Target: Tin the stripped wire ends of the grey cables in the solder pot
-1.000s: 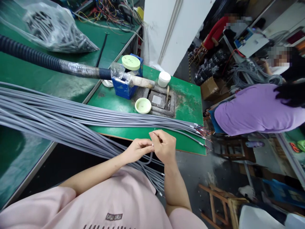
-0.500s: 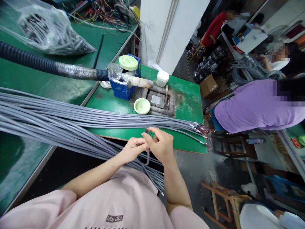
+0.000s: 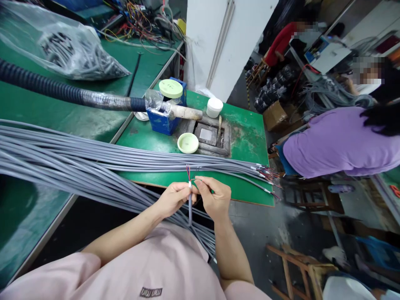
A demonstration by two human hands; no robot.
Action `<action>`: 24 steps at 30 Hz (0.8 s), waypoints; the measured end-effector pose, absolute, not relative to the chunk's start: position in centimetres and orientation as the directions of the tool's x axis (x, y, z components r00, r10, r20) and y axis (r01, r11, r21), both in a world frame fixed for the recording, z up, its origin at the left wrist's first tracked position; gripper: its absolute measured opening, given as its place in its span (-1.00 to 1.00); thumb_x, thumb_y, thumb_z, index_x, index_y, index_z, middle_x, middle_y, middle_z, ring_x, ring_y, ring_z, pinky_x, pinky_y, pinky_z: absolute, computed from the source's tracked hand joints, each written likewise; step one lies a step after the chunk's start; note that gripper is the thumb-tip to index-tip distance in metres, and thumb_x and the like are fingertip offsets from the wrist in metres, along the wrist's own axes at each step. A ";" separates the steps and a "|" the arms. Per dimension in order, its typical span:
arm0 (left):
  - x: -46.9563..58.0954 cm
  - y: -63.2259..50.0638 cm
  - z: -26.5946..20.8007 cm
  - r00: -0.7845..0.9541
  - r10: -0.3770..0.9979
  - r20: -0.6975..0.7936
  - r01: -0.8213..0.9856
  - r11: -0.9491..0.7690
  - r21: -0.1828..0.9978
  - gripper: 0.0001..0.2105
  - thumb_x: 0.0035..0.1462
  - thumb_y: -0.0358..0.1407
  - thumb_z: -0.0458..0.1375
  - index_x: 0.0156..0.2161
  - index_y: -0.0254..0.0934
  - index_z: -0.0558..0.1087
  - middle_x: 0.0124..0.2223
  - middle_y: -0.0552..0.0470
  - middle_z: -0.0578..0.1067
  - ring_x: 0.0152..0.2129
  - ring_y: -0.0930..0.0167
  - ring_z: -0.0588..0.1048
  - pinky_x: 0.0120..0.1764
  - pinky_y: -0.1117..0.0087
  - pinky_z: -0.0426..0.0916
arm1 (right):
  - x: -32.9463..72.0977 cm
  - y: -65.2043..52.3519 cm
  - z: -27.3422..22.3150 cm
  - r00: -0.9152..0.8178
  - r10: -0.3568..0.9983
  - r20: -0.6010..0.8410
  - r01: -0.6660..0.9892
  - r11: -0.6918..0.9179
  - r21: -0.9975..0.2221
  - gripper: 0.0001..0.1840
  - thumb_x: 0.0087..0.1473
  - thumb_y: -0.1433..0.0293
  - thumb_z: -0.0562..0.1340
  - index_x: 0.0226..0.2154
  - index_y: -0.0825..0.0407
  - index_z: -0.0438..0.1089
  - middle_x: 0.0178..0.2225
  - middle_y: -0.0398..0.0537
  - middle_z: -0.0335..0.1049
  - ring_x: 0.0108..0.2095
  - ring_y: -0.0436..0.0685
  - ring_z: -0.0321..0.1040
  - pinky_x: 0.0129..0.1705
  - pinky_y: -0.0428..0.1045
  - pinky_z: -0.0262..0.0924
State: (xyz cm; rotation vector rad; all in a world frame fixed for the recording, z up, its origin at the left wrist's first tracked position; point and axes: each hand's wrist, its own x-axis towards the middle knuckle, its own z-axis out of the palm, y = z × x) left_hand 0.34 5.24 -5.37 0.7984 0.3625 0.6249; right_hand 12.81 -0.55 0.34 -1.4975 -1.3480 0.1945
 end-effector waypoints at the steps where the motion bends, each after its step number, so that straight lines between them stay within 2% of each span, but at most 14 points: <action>1: 0.3 5.3 -5.2 0.764 0.639 -0.089 -0.388 0.566 0.727 -0.61 -0.12 -0.04 0.34 -0.35 -0.38 0.58 -0.53 0.00 0.50 -0.59 0.51 0.40 -0.42 0.47 0.29 | 12.9 -0.6 0.2 0.340 0.792 0.507 0.632 0.207 -0.747 -0.86 0.07 0.37 0.26 -0.31 -0.07 0.55 -0.44 -0.16 0.54 -0.49 0.02 0.44 -0.43 -0.09 0.33; 4: 0.2 5.5 -4.6 0.757 0.640 -0.128 -0.416 0.624 0.661 -0.62 -0.21 -0.05 0.39 -0.41 -0.38 0.57 -0.57 0.01 0.49 -0.63 0.52 0.40 -0.45 0.49 0.28 | 13.3 -0.8 0.0 0.291 0.766 0.573 0.667 0.267 -0.696 -0.76 0.07 0.41 0.25 -0.17 -0.11 0.51 -0.45 -0.18 0.49 -0.52 0.00 0.37 -0.44 -0.06 0.31; 6: 0.2 5.6 -4.5 0.751 0.647 -0.133 -0.425 0.627 0.653 -0.62 -0.22 -0.05 0.39 -0.42 -0.37 0.57 -0.58 0.02 0.48 -0.63 0.51 0.40 -0.45 0.48 0.28 | 13.7 -0.9 -0.1 0.222 0.739 0.636 0.677 0.352 -0.646 -0.68 0.05 0.47 0.26 -0.11 -0.13 0.47 -0.45 -0.17 0.46 -0.47 0.02 0.35 -0.40 -0.03 0.30; 9: 0.1 5.7 -4.8 0.751 0.654 -0.090 -0.403 0.562 0.722 -0.62 -0.15 -0.03 0.35 -0.37 -0.37 0.58 -0.54 -0.01 0.51 -0.59 0.50 0.41 -0.41 0.46 0.28 | 14.2 -0.8 0.2 0.131 0.717 0.684 0.693 0.427 -0.581 -0.68 0.04 0.54 0.25 -0.17 -0.12 0.48 -0.37 -0.12 0.44 -0.34 0.07 0.37 -0.27 0.04 0.30; 12: 0.1 5.6 -5.0 0.771 0.637 -0.015 -0.340 0.431 0.836 -0.64 -0.04 -0.05 0.28 -0.32 -0.37 0.59 -0.48 -0.04 0.54 -0.53 0.48 0.42 -0.34 0.45 0.30 | 14.7 -0.5 1.1 0.100 0.722 0.685 0.740 0.406 -0.536 -0.77 0.03 0.52 0.25 -0.25 -0.08 0.48 -0.22 -0.06 0.43 -0.15 0.16 0.36 -0.07 0.15 0.27; 15: -0.1 5.5 -5.0 0.791 0.611 0.028 -0.289 0.332 0.898 -0.65 0.01 -0.06 0.25 -0.30 -0.36 0.59 -0.44 -0.05 0.56 -0.47 0.45 0.45 -0.28 0.43 0.32 | 14.9 -0.1 2.1 0.050 0.755 0.654 0.778 0.381 -0.500 -0.83 0.05 0.49 0.23 -0.30 -0.06 0.47 -0.06 -0.03 0.39 0.06 0.24 0.25 0.12 0.23 0.13; 17: -0.2 5.4 -4.9 0.799 0.599 0.050 -0.270 0.283 0.920 -0.65 0.03 -0.06 0.23 -0.28 -0.35 0.59 -0.43 -0.06 0.56 -0.45 0.42 0.46 -0.26 0.41 0.32 | 15.0 0.2 2.6 0.016 0.788 0.615 0.783 0.373 -0.498 -0.85 0.07 0.48 0.21 -0.33 -0.04 0.47 0.00 -0.02 0.37 0.14 0.26 0.18 0.17 0.25 0.07; 24: -0.2 5.4 -5.1 0.830 0.549 0.099 -0.249 0.206 0.946 -0.66 0.07 -0.06 0.19 -0.30 -0.34 0.59 -0.38 -0.09 0.57 -0.41 0.40 0.48 -0.24 0.40 0.35 | 15.3 1.1 3.6 -0.115 0.899 0.423 0.687 0.380 -0.620 -0.85 0.10 0.46 0.17 -0.34 -0.04 0.46 0.12 -0.05 0.30 0.24 0.25 0.04 0.24 0.26 -0.01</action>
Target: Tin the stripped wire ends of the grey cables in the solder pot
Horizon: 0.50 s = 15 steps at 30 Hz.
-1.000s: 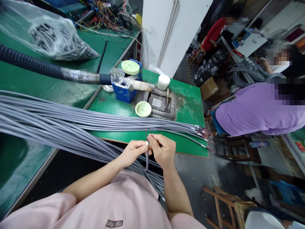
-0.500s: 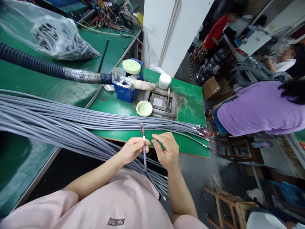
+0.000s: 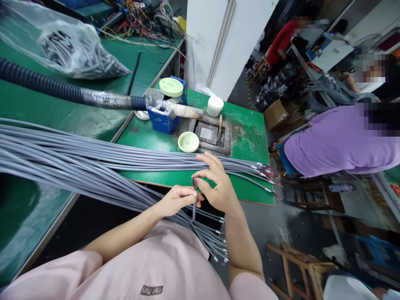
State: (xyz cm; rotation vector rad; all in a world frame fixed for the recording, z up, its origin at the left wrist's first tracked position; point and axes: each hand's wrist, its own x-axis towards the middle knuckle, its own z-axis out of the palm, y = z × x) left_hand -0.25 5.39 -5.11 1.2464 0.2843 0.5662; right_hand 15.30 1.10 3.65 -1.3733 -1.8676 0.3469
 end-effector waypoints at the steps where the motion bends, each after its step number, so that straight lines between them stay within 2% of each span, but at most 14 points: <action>1: -0.2 5.4 -5.1 0.834 0.543 0.099 -0.244 0.201 0.949 -0.66 0.07 -0.05 0.19 -0.32 -0.34 0.59 -0.38 -0.09 0.57 -0.40 0.39 0.48 -0.24 0.40 0.35 | 15.3 1.1 3.7 -0.127 0.908 0.400 0.666 0.377 -0.644 -0.85 0.09 0.46 0.18 -0.34 -0.04 0.46 0.12 -0.05 0.30 0.25 0.24 0.04 0.24 0.25 -0.01; 5: -0.3 5.4 -5.1 0.837 0.539 0.091 -0.236 0.207 0.949 -0.65 0.07 -0.04 0.19 -0.34 -0.35 0.59 -0.38 -0.10 0.57 -0.40 0.38 0.48 -0.25 0.40 0.35 | 15.3 1.3 3.4 -0.113 0.922 0.370 0.601 0.360 -0.713 -0.87 0.07 0.48 0.21 -0.41 -0.04 0.44 0.06 -0.06 0.36 0.21 0.22 0.10 0.22 0.22 0.04; 9: -0.3 5.5 -5.2 0.817 0.573 0.062 -0.260 0.272 0.927 -0.64 0.04 -0.04 0.22 -0.31 -0.35 0.59 -0.42 -0.06 0.56 -0.44 0.41 0.46 -0.23 0.38 0.33 | 15.0 1.3 2.8 -0.005 0.897 0.443 0.595 0.358 -0.719 -0.88 0.06 0.47 0.22 -0.45 -0.04 0.43 -0.03 -0.06 0.42 0.15 0.22 0.19 0.18 0.22 0.10; 12: -0.2 5.6 -5.4 0.790 0.613 0.019 -0.310 0.373 0.875 -0.63 -0.01 -0.04 0.26 -0.32 -0.37 0.59 -0.45 -0.05 0.55 -0.49 0.44 0.44 -0.28 0.41 0.32 | 15.0 1.1 2.4 0.041 0.853 0.521 0.649 0.374 -0.663 -0.89 0.07 0.47 0.22 -0.37 -0.05 0.45 -0.04 -0.05 0.42 0.14 0.23 0.21 0.18 0.24 0.10; 15: 0.0 5.8 -5.2 0.759 0.650 -0.046 -0.395 0.515 0.761 -0.63 -0.08 -0.04 0.31 -0.34 -0.38 0.58 -0.50 -0.02 0.52 -0.56 0.49 0.41 -0.37 0.45 0.30 | 15.2 0.5 2.0 -0.021 0.775 0.631 0.729 0.444 -0.521 -0.75 0.07 0.50 0.21 -0.19 -0.10 0.44 0.01 -0.05 0.39 0.15 0.25 0.18 0.17 0.28 0.10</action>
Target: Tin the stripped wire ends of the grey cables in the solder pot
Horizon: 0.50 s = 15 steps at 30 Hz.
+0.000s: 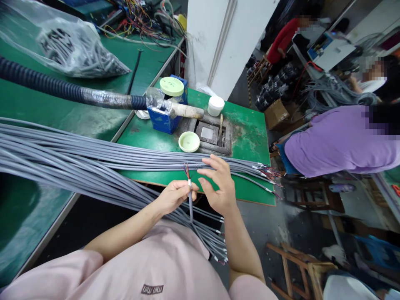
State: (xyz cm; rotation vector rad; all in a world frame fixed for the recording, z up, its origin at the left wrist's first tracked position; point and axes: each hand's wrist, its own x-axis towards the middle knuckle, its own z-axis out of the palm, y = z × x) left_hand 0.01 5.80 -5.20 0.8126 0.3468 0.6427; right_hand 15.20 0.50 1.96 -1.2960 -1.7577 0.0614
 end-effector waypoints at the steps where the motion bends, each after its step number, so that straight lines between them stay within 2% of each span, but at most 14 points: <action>1: 0.0 5.9 -5.0 0.751 0.657 -0.067 -0.423 0.557 0.715 -0.63 -0.11 -0.05 0.33 -0.35 -0.38 0.58 -0.52 -0.01 0.51 -0.57 0.50 0.41 -0.39 0.47 0.29 | 15.3 0.3 1.8 -0.077 0.753 0.654 0.748 0.477 -0.461 -0.69 0.07 0.52 0.20 -0.14 -0.12 0.43 0.03 -0.06 0.38 0.16 0.25 0.17 0.16 0.28 0.11; 5: 0.0 6.3 -4.2 0.732 0.667 -0.140 -0.499 0.665 0.556 -0.68 -0.18 -0.14 0.40 -0.38 -0.38 0.56 -0.55 0.05 0.48 -0.60 0.54 0.41 -0.43 0.53 0.28 | 15.7 -0.6 0.6 -0.319 0.716 0.621 0.771 0.577 -0.270 -0.54 0.07 0.55 0.16 -0.03 -0.21 0.39 0.09 -0.10 0.33 0.19 0.23 0.14 0.17 0.29 0.11; 8: 0.1 6.5 -3.7 0.732 0.663 -0.159 -0.527 0.698 0.484 -0.71 -0.15 -0.19 0.38 -0.41 -0.40 0.53 -0.55 0.09 0.44 -0.61 0.58 0.38 -0.45 0.55 0.28 | 15.5 -0.7 -0.4 -0.375 0.723 0.580 0.802 0.567 -0.187 -0.54 0.06 0.48 0.20 0.00 -0.28 0.36 0.14 -0.14 0.29 0.19 0.21 0.13 0.19 0.28 0.07; 11: 0.2 6.4 -3.4 0.743 0.656 -0.138 -0.525 0.697 0.488 -0.72 -0.08 -0.17 0.34 -0.42 -0.41 0.49 -0.53 0.09 0.41 -0.61 0.59 0.35 -0.48 0.55 0.27 | 15.2 -0.4 -1.2 -0.356 0.711 0.606 0.829 0.540 -0.146 -0.61 0.04 0.39 0.26 -0.06 -0.30 0.39 0.13 -0.17 0.30 0.17 0.21 0.16 0.21 0.28 0.04; 15: 0.2 6.3 -2.7 0.726 0.673 -0.139 -0.515 0.667 0.539 -0.69 -0.08 -0.15 0.34 -0.46 -0.41 0.43 -0.54 0.10 0.38 -0.64 0.60 0.32 -0.55 0.57 0.23 | 15.0 0.2 -1.9 -0.350 0.665 0.660 0.832 0.545 -0.107 -0.67 0.04 0.38 0.26 -0.11 -0.29 0.40 0.11 -0.18 0.33 0.17 0.20 0.18 0.22 0.29 0.01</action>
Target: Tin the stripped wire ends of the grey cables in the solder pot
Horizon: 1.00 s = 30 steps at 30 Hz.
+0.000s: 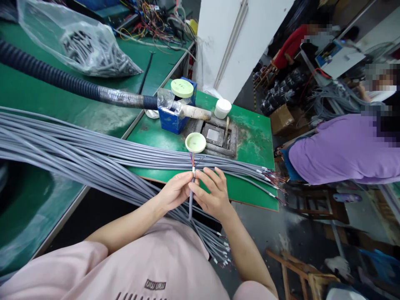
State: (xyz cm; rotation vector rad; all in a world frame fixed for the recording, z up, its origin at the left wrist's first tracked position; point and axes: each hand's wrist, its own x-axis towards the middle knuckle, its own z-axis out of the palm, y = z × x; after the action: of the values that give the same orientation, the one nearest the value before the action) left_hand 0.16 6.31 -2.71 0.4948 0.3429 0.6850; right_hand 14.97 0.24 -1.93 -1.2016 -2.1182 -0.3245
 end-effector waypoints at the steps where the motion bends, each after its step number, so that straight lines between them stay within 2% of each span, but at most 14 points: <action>1: 0.1 6.3 -2.5 0.721 0.678 -0.144 -0.511 0.661 0.549 -0.68 -0.09 -0.14 0.34 -0.48 -0.40 0.42 -0.55 0.11 0.37 -0.66 0.60 0.31 -0.57 0.57 0.21 | 14.9 0.4 -2.0 -0.356 0.651 0.671 0.826 0.554 -0.099 -0.68 0.05 0.38 0.26 -0.11 -0.28 0.39 0.11 -0.18 0.33 0.17 0.20 0.17 0.22 0.29 0.02; 8: -0.4 6.3 -1.7 0.687 0.701 -0.191 -0.506 0.650 0.567 -0.66 -0.18 -0.14 0.38 -0.49 -0.38 0.41 -0.60 0.15 0.35 -0.69 0.60 0.29 -0.64 0.58 0.17 | 14.4 1.1 -2.4 -0.341 0.605 0.720 0.786 0.604 -0.135 -0.64 0.03 0.41 0.25 -0.09 -0.21 0.36 0.08 -0.10 0.36 0.17 0.21 0.18 0.17 0.31 0.09; 14: -0.4 6.3 -2.3 0.680 0.708 -0.192 -0.511 0.645 0.569 -0.69 -0.15 -0.14 0.37 -0.49 -0.38 0.46 -0.61 0.14 0.37 -0.69 0.59 0.29 -0.61 0.55 0.17 | 14.2 0.8 -2.6 -0.324 0.632 0.704 0.796 0.584 -0.157 -0.61 0.03 0.44 0.23 -0.07 -0.22 0.33 0.08 -0.11 0.35 0.15 0.23 0.21 0.15 0.32 0.12; 18: -0.2 6.3 -2.8 0.639 0.749 -0.178 -0.515 0.587 0.625 -0.70 -0.16 -0.15 0.37 -0.42 -0.38 0.53 -0.51 0.05 0.49 -0.57 0.53 0.39 -0.43 0.49 0.27 | 14.3 0.6 -1.2 -0.271 0.681 0.681 0.759 0.586 -0.284 -0.58 0.02 0.52 0.18 -0.06 -0.16 0.34 0.06 -0.06 0.37 0.13 0.25 0.23 0.11 0.32 0.19; 22: 0.0 6.0 -3.0 0.646 0.743 -0.175 -0.448 0.555 0.701 -0.67 -0.15 -0.11 0.36 -0.38 -0.38 0.56 -0.50 0.01 0.52 -0.55 0.50 0.39 -0.38 0.46 0.25 | 14.3 1.5 0.9 -0.027 0.717 0.697 0.785 0.446 -0.429 -0.78 0.07 0.44 0.19 -0.20 -0.10 0.42 0.04 -0.03 0.37 0.14 0.28 0.21 0.14 0.34 0.13; 25: 0.2 5.7 -2.8 0.650 0.740 -0.172 -0.417 0.537 0.734 -0.66 -0.15 -0.09 0.36 -0.38 -0.38 0.58 -0.51 0.00 0.52 -0.55 0.51 0.37 -0.37 0.46 0.23 | 14.1 2.7 2.0 0.094 0.768 0.634 0.748 0.366 -0.554 -0.91 0.08 0.36 0.22 -0.32 -0.06 0.44 0.04 -0.02 0.38 0.17 0.27 0.17 0.18 0.31 0.10; 30: 0.0 5.4 -2.5 0.666 0.728 -0.163 -0.395 0.530 0.750 -0.66 -0.16 -0.08 0.36 -0.40 -0.37 0.58 -0.53 0.02 0.51 -0.56 0.52 0.35 -0.37 0.47 0.21 | 13.9 4.4 2.3 0.118 0.849 0.515 0.598 0.354 -0.719 -0.94 0.05 0.34 0.27 -0.42 -0.03 0.45 -0.01 -0.03 0.42 0.14 0.22 0.21 0.18 0.24 0.10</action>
State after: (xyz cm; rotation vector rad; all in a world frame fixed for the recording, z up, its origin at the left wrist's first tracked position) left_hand -0.02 5.43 -2.53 0.7431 0.4992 0.7045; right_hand 13.88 4.38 2.34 -1.3398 -1.5766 0.3028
